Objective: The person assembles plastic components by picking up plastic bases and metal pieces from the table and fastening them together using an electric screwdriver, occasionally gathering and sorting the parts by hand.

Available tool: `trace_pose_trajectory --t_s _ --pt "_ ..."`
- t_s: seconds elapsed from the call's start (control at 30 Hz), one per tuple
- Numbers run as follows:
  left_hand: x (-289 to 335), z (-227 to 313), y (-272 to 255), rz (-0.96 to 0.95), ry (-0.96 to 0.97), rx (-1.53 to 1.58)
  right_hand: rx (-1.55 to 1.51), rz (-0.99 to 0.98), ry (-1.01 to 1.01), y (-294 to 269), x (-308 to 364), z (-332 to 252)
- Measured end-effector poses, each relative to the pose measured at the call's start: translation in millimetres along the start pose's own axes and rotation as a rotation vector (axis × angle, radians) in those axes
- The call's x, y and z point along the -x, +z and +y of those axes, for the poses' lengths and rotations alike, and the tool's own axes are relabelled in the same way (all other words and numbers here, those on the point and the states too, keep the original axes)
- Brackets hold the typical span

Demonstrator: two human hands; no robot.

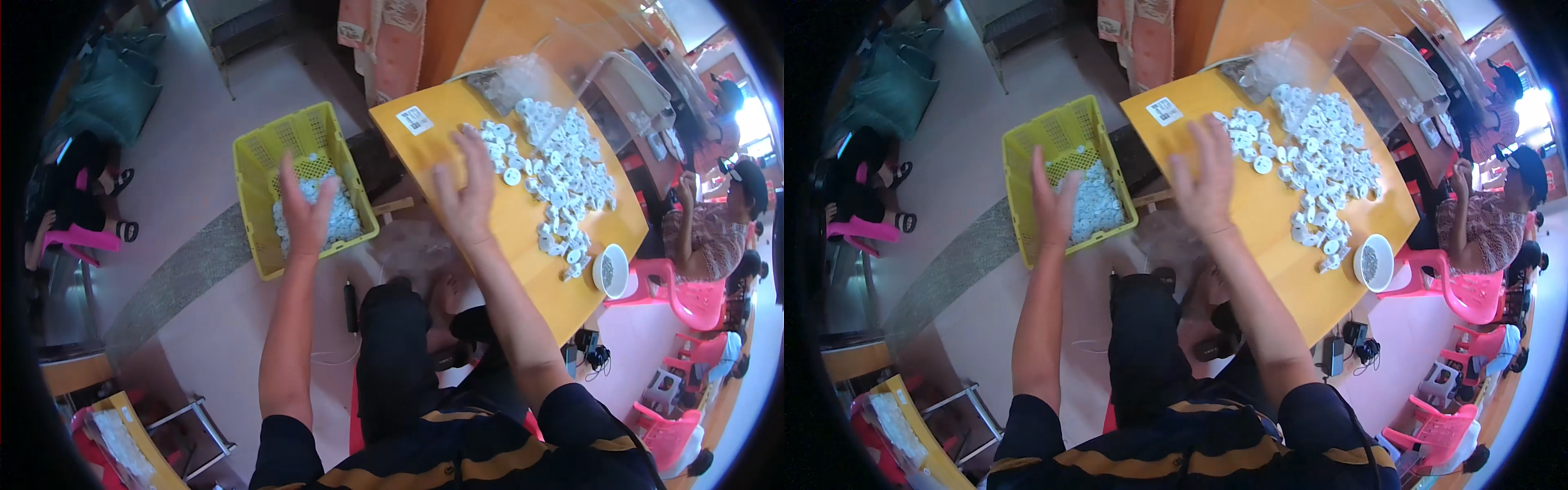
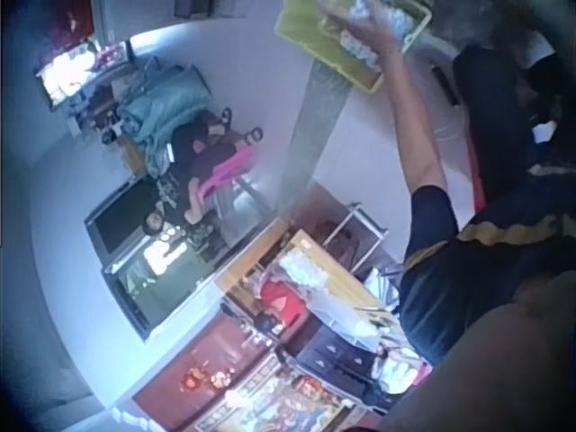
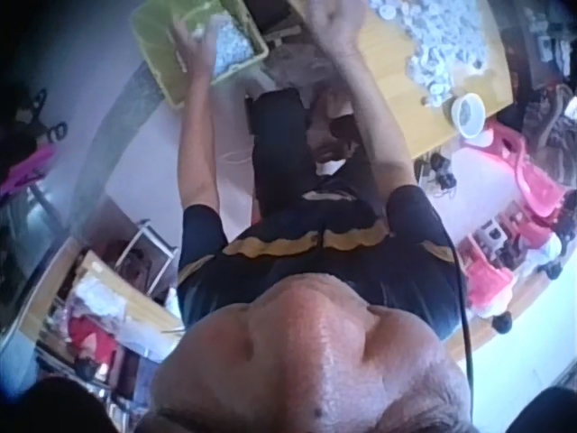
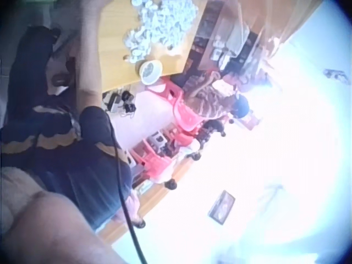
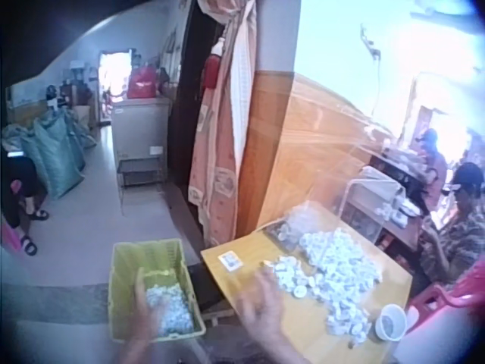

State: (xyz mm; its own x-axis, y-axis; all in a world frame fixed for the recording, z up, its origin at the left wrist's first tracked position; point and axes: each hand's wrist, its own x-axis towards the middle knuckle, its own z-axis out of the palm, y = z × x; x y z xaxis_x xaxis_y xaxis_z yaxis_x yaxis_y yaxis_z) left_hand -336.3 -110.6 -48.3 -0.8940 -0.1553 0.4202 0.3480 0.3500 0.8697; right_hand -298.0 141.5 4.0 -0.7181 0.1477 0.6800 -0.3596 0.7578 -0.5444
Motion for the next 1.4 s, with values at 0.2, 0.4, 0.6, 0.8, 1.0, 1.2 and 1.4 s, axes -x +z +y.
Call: trace_pose_trajectory --t_s 0.2,0.4,0.6,0.8,1.0,1.2,1.4 --pt "-51.3 87.5 126.6 -0.524 0.553 -0.167 0.270 0.055 0.143 -45.4 16.1 88.1" --pt "-90.1 85.4 221.8 -0.994 0.645 -0.256 0.164 0.093 0.188 -54.7 21.8 81.7" --pt "-95.4 90.0 268.3 -1.154 0.753 -0.129 0.096 0.111 0.340 -71.6 41.6 74.1" --pt "-85.7 89.7 276.9 -1.178 0.801 -0.144 0.051 0.155 0.390 -71.9 41.8 76.1" --pt "-55.8 102.2 255.6 -1.127 0.886 -0.067 0.034 0.199 0.403 -66.7 41.7 82.6" --pt "6.1 104.0 233.4 -0.825 0.567 0.066 0.108 0.218 0.323 -61.2 41.9 83.6" --pt "71.7 129.5 242.7 -0.398 -0.030 0.253 -0.143 0.299 0.522 -65.8 46.3 76.4"
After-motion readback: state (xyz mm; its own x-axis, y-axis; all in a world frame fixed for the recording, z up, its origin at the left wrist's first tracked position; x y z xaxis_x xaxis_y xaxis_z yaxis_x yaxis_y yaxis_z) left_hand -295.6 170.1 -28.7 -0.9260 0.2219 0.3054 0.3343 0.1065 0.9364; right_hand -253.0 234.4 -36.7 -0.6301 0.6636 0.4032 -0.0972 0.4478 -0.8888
